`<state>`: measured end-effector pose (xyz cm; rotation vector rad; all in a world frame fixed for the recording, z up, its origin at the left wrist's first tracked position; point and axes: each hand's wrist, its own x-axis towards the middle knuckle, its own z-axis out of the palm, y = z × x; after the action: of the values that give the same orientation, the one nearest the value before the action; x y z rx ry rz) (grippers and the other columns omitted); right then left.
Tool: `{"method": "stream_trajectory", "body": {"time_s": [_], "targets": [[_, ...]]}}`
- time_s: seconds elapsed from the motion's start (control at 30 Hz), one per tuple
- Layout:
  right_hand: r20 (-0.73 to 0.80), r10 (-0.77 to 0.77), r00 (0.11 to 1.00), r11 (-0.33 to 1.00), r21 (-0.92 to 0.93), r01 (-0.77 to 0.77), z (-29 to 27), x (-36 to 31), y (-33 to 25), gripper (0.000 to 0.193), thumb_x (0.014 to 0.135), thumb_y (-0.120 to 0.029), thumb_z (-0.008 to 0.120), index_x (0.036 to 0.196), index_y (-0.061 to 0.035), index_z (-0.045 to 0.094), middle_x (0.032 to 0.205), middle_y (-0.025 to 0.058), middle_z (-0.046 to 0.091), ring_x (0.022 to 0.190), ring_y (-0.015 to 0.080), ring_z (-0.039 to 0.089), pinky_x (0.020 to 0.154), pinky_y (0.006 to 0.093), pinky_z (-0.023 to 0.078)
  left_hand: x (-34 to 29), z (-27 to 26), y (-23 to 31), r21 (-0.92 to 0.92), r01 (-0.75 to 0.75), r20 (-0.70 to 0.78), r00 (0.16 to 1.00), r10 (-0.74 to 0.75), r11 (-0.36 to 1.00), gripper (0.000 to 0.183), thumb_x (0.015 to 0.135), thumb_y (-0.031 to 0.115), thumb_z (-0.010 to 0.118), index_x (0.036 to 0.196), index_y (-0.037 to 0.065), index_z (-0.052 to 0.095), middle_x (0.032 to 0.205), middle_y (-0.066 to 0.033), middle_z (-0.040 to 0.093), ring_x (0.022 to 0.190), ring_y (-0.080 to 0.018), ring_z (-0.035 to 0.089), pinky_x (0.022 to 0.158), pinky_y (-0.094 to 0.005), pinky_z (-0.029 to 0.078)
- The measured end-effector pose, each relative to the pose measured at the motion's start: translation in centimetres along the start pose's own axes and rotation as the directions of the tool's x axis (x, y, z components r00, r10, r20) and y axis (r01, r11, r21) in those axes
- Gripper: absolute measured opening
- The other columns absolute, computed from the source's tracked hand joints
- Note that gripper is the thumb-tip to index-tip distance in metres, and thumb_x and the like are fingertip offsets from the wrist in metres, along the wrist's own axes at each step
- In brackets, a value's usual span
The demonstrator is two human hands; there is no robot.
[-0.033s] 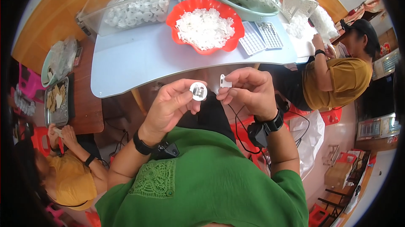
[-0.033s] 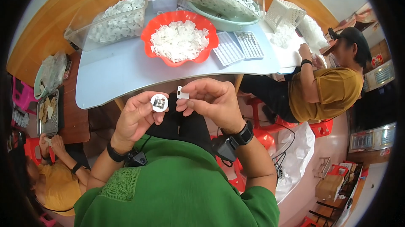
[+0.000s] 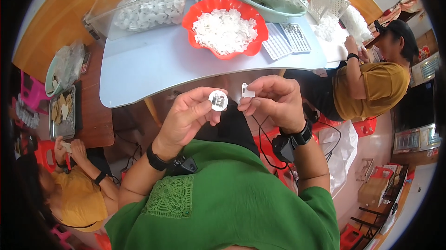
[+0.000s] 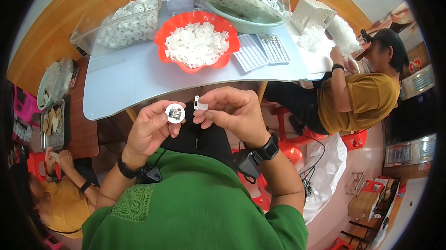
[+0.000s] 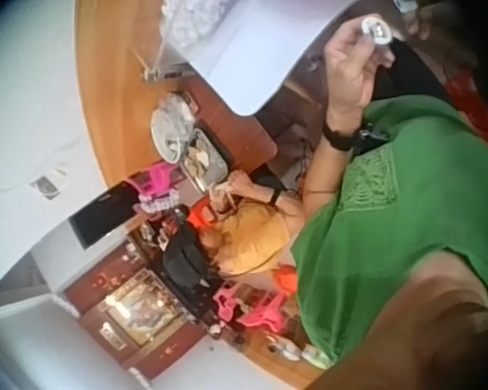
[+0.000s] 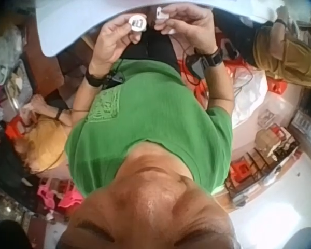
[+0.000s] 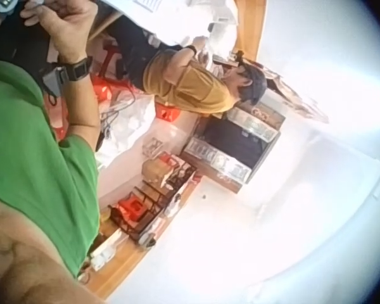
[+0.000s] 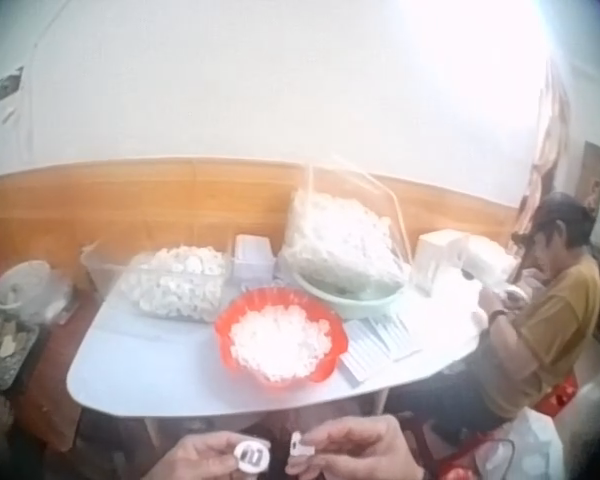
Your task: The recorder is assembling small plastic and metal components at a workstation.
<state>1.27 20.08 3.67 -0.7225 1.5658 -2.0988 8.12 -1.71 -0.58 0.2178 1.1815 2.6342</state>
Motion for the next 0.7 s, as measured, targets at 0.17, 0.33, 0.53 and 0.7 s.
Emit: {"method": "stream_trajectory", "body": {"time_s": [0.17,0.33,0.53,0.7], "targets": [[0.021,-0.063,0.998,0.997,-0.050,0.064,0.2,-1.1,0.2,0.022,0.083,0.010,0.058,0.105,0.0068,0.059,0.091,0.0142,0.066,0.081,0.0193,0.067,0.067,0.0282,0.057,-0.1,0.5,-0.4,0.010,0.000,0.004,1.000,0.000,1.000,0.037,0.092,0.018,0.056,0.120,-0.005,0.053,0.094,-0.0084,0.063,0.075,-0.0112,0.059,0.068,-0.0249,0.050],[-0.042,-0.118,0.992,0.993,-0.018,0.117,0.9,-1.8,1.0,0.028,0.085,0.007,0.057,0.113,0.0069,0.054,0.087,0.0139,0.065,0.077,0.0175,0.067,0.063,0.0258,0.057,-0.3,0.9,-0.6,0.044,0.010,0.003,1.000,-0.010,0.999,0.039,0.091,0.020,0.057,0.120,-0.006,0.052,0.094,-0.0107,0.063,0.074,-0.0125,0.059,0.067,-0.0258,0.050],[-0.121,0.012,0.993,1.000,-0.016,-0.014,2.0,-2.3,0.3,0.020,0.087,0.005,0.056,0.107,0.0060,0.055,0.087,0.0138,0.066,0.076,0.0170,0.067,0.060,0.0249,0.056,-0.7,1.3,-0.5,0.030,0.018,0.054,0.998,-0.020,0.999,0.034,0.092,0.014,0.056,0.121,-0.003,0.053,0.098,-0.0052,0.061,0.078,-0.0100,0.058,0.071,-0.0245,0.049],[-0.132,0.020,0.991,0.998,-0.052,-0.027,2.0,-2.5,0.1,0.016,0.087,0.005,0.056,0.103,0.0053,0.056,0.087,0.0129,0.066,0.074,0.0153,0.066,0.060,0.0238,0.055,-0.8,1.5,-0.8,0.062,-0.012,0.045,0.999,0.009,0.998,0.040,0.090,0.016,0.060,0.122,-0.005,0.051,0.099,-0.0088,0.062,0.079,-0.0136,0.060,0.071,-0.0264,0.051]]}}
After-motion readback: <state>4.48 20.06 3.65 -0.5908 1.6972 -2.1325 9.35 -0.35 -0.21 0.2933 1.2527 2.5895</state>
